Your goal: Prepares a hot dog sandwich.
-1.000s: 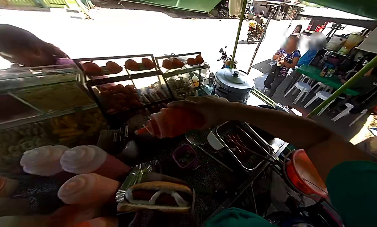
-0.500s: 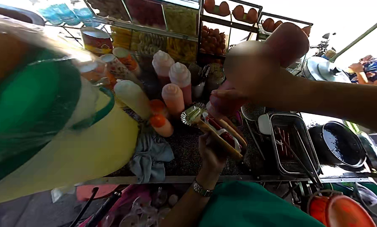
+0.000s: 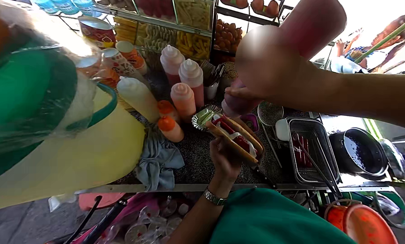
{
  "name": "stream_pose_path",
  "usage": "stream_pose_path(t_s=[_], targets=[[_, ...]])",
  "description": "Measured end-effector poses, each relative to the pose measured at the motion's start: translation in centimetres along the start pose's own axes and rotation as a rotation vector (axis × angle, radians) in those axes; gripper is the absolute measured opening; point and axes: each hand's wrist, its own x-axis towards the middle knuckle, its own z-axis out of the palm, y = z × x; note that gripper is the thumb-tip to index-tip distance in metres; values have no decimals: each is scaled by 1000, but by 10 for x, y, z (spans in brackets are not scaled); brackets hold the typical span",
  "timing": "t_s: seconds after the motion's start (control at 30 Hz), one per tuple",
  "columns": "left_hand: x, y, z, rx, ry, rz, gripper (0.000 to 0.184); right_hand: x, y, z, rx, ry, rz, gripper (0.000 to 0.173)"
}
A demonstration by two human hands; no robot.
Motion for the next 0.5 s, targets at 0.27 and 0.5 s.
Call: stream_pose_path(t_s=[0.27, 0.5], targets=[[9, 5, 3, -35, 11, 18, 58, -20, -17, 1, 14, 14, -22, 64], [17, 15, 1, -140, -38, 62, 54, -46, -18, 6, 3, -15, -23, 66]])
